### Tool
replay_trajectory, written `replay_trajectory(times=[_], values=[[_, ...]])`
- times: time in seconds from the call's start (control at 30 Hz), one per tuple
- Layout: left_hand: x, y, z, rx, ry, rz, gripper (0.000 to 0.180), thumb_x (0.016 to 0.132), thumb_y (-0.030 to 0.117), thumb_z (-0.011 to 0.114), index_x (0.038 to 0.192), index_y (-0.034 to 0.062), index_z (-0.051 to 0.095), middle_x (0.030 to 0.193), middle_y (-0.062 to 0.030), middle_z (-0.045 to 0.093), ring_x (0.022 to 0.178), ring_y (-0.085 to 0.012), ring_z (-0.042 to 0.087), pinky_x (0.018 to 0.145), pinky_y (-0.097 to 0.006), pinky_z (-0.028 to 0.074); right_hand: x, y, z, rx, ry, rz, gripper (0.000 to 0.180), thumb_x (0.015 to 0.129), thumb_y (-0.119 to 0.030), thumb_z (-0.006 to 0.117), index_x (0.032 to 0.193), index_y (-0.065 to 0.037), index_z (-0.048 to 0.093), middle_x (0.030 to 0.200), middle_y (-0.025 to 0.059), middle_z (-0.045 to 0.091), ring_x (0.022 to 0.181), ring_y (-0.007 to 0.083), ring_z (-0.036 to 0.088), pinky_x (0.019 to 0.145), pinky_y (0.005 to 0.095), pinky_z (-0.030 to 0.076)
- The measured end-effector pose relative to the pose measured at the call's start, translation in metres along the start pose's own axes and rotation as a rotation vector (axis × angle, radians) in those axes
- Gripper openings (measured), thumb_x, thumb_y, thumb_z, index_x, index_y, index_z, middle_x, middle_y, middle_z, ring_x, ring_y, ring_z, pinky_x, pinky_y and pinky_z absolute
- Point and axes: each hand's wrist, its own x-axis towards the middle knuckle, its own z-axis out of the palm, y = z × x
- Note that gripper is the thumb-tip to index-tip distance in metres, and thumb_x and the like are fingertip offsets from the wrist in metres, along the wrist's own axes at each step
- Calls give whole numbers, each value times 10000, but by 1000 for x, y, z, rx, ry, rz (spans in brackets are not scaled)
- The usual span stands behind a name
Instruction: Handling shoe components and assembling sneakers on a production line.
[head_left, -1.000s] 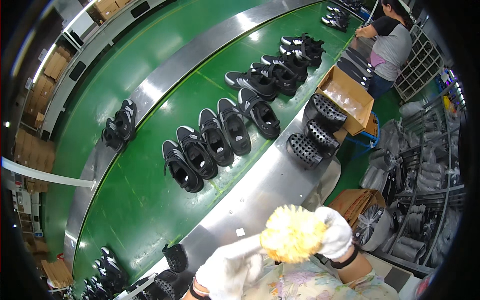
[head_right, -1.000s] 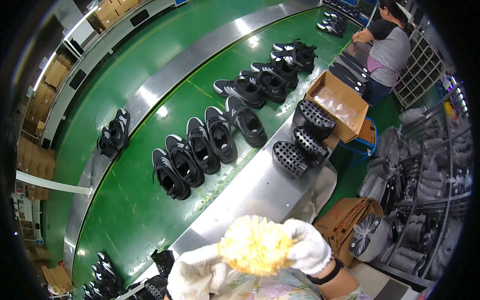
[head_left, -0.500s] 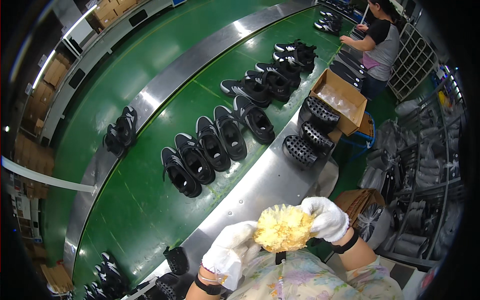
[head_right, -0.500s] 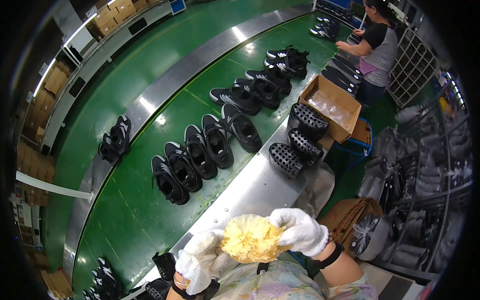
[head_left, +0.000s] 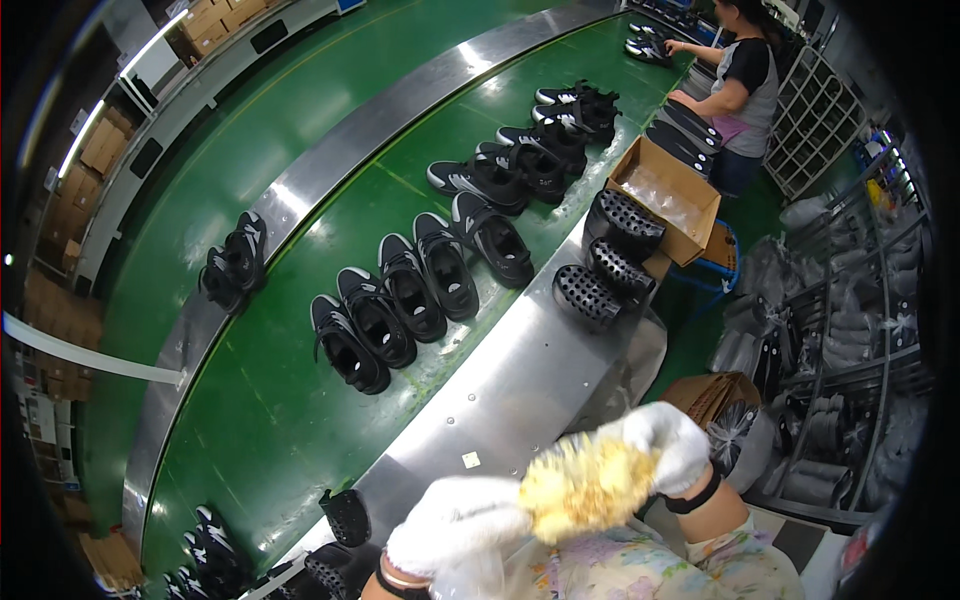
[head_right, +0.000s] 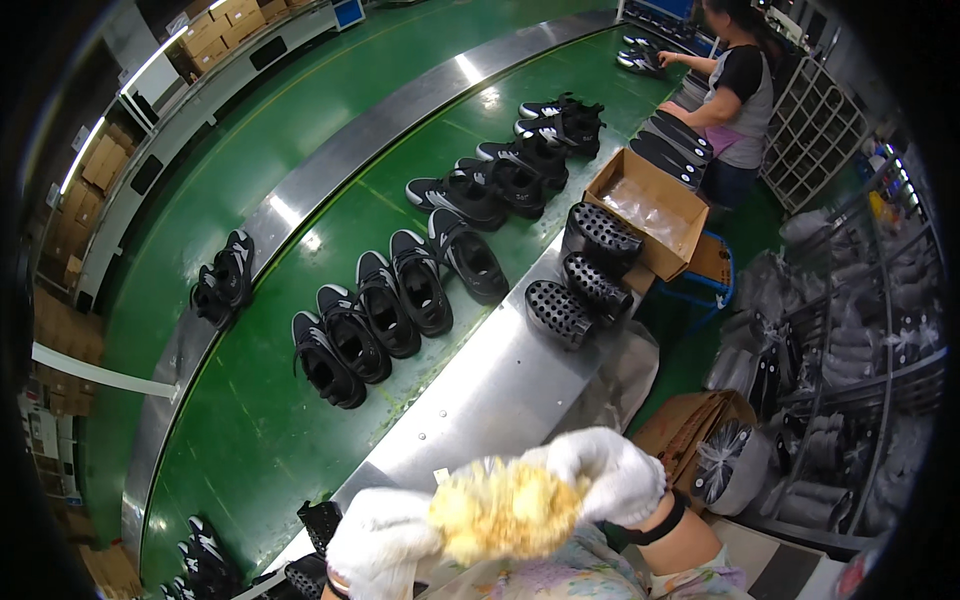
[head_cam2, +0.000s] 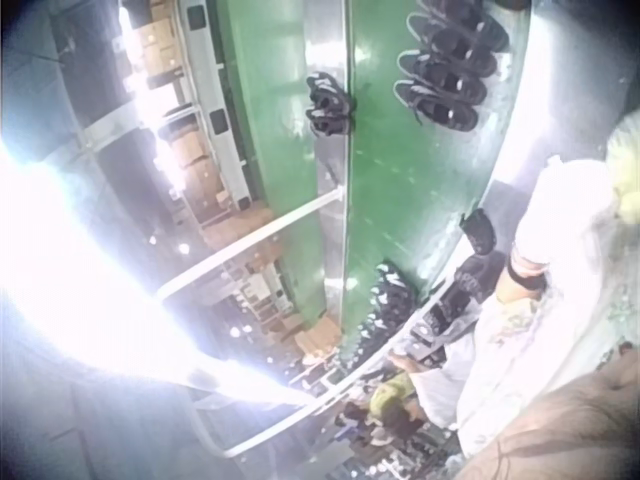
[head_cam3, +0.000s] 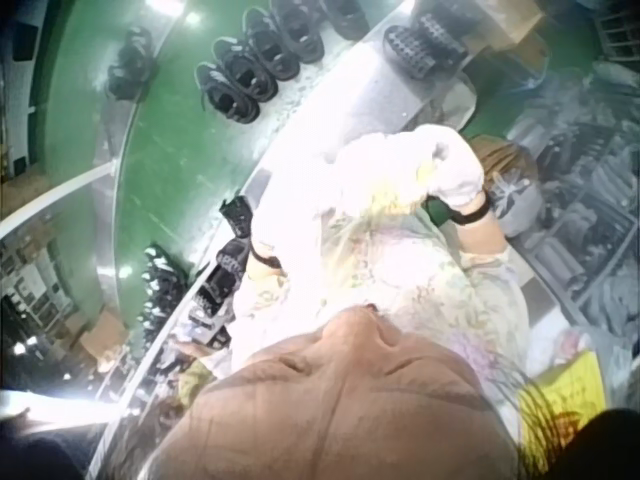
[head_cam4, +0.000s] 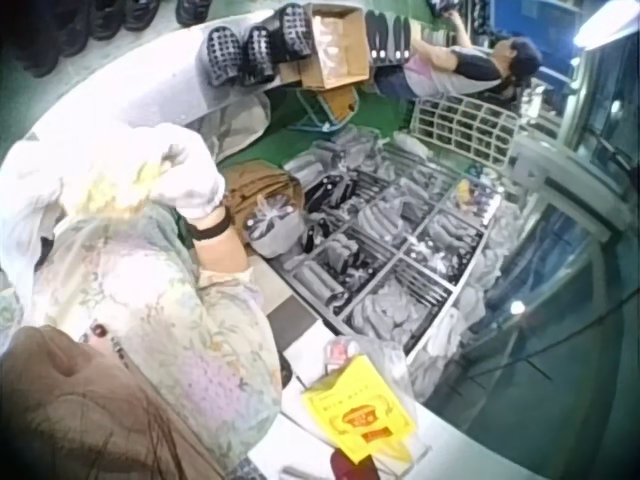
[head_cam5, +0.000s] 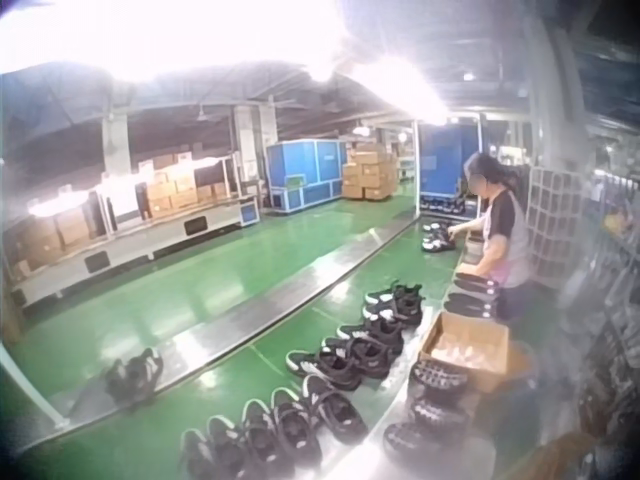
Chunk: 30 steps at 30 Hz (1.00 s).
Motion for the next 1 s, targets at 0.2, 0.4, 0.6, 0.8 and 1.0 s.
replay_trajectory(times=[0.2, 0.4, 0.6, 0.8, 1.0], values=[[14, 11, -17, 308, -243, 413, 223, 925, 69, 639, 1108, -53, 679, 1079, -120, 706, 996, -182, 655, 897, -291, 498, 10, -27, 7, -292, -612, 251, 195, 881, 76, 557, 1058, 101, 635, 1291, 270, 581, 1181, 387, 570, 1014, 498, 432], [20, -9, -24, 377, -208, 454, 225, 927, 74, 640, 1110, -53, 677, 1075, -121, 703, 987, -186, 655, 891, -294, 500, -15, -27, 3, -136, -456, 368, 211, 870, 53, 577, 1066, 105, 636, 1266, 276, 589, 1160, 390, 576, 994, 502, 439], [30, -17, -37, 516, -184, 524, 227, 929, 79, 641, 1111, -52, 676, 1071, -122, 701, 979, -190, 654, 886, -297, 502, -26, -28, 0, -10, -353, 432, 231, 860, 30, 597, 1073, 108, 638, 1242, 282, 597, 1139, 394, 581, 975, 506, 445], [35, -28, -40, 644, -158, 579, 229, 931, 84, 642, 1113, -52, 675, 1067, -123, 699, 970, -194, 654, 880, -300, 503, -40, -29, 2, 131, -236, 498, 256, 850, 6, 617, 1081, 112, 640, 1217, 289, 606, 1119, 397, 587, 956, 510, 451], [30, -39, -46, 758, -136, 574, 231, 934, 88, 642, 1115, -52, 674, 1062, -124, 697, 962, -199, 654, 875, -302, 505, -53, -19, 9, 330, -92, 554, 283, 839, -17, 637, 1089, 116, 642, 1193, 295, 614, 1098, 400, 593, 937, 514, 458]])
